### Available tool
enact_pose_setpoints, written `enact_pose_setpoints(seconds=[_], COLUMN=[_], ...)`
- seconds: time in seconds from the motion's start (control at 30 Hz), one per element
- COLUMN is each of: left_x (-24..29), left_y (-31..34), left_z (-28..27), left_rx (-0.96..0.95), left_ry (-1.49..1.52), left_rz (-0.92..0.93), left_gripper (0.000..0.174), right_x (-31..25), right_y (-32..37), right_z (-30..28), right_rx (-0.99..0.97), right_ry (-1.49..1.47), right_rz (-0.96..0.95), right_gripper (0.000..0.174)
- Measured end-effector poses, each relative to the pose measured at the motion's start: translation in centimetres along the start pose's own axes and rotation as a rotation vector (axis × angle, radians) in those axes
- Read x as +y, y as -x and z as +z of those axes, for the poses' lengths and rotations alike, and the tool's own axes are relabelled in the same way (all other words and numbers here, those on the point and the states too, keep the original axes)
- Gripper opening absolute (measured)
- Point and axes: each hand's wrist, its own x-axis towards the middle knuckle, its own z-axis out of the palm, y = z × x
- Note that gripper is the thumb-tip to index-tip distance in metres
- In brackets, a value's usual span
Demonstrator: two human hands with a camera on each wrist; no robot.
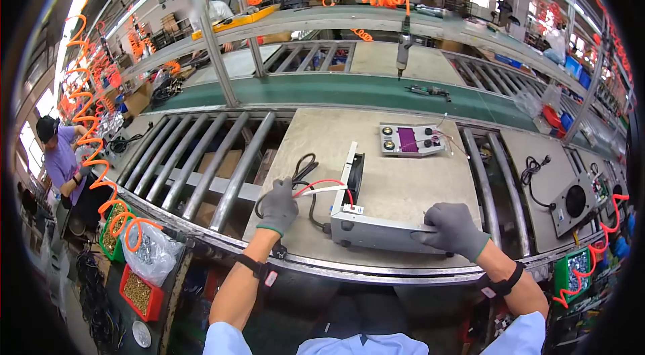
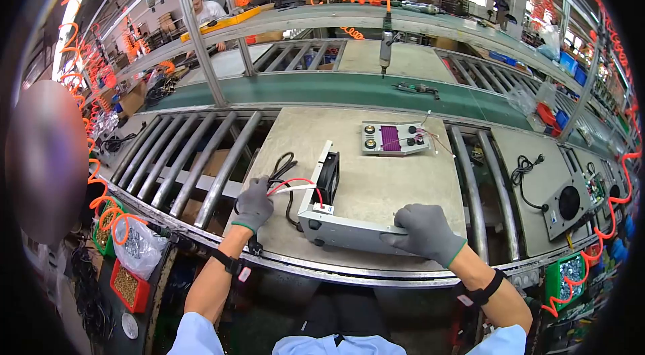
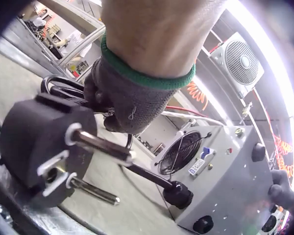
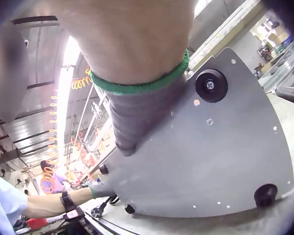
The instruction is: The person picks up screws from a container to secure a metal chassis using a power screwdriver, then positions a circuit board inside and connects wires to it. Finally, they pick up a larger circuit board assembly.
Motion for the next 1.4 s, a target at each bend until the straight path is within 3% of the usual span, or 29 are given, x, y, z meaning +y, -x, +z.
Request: enact_pose_setpoints(seconds=[0.03,0.13,0.33,0.47,0.63,0.73,0.83,0.9,1.0,1.03,1.07,1.1,1.13,1.2,1.27,1.4], left_x=[0.7,0.7,1.2,1.2,-1.3,-2.4,-4.0,-4.3,-3.7,-3.2,-3.0,-3.1,-1.8,-1.1,-0.8,-1.9], left_y=[-0.3,-0.4,2.7,6.1,10.8,12.1,11.0,9.2,5.0,3.2,1.5,-0.3,-0.2,0.1,1.7,5.1], left_z=[0.2,1.6,-1.5,-6.0,-4.3,-2.1,0.9,2.5,6.4,8.1,10.0,12.2,10.1,9.1,7.7,5.4], left_rx=[-0.089,-0.057,0.207,0.329,0.279,-0.098,0.128,0.165,0.398,0.358,0.542,0.462,0.349,0.344,0.44,0.29], left_ry=[-0.036,0.005,0.18,0.246,0.041,0.0,0.066,0.174,0.384,0.376,0.341,0.344,0.182,0.155,0.081,0.138], left_rz=[-0.043,-0.024,0.183,0.244,0.029,-0.172,-0.038,0.065,0.256,0.163,0.261,0.15,0.039,-0.031,-0.073,-0.145], left_gripper=[0.057,0.066,0.081,0.084,0.069,0.04,0.03,0.025,0.03,0.031,0.028,0.023,0.021,0.027,0.044,0.067], right_x=[0.6,0.9,-1.4,-5.3,-9.5,-10.7,-11.0,-10.7,-10.6,-10.6,-10.5,-9.9,-10.3,-9.7,-9.6,-8.4], right_y=[0.0,-0.1,-0.7,-2.3,-6.8,-8.3,-8.4,-8.4,-8.6,-8.5,-8.5,-8.4,-8.7,-8.7,-8.6,-8.3], right_z=[0.2,0.4,1.1,1.9,3.5,6.9,7.6,8.2,9.0,9.5,10.1,11.1,10.6,11.4,10.5,10.2], right_rx=[0.029,0.088,0.134,0.145,0.163,0.037,0.023,0.033,0.058,0.047,0.087,0.122,0.043,0.084,0.11,0.127], right_ry=[0.016,0.119,0.059,-0.021,0.013,0.027,0.095,0.127,0.077,0.025,0.045,0.075,0.078,0.124,0.111,0.11], right_rz=[-0.021,-0.072,-0.095,-0.114,-0.112,0.089,0.035,0.017,-0.01,0.027,-0.003,-0.031,0.027,-0.004,-0.083,-0.15], right_gripper=[0.039,0.039,0.039,0.054,0.072,0.075,0.072,0.072,0.08,0.081,0.082,0.082,0.084,0.088,0.086,0.087])
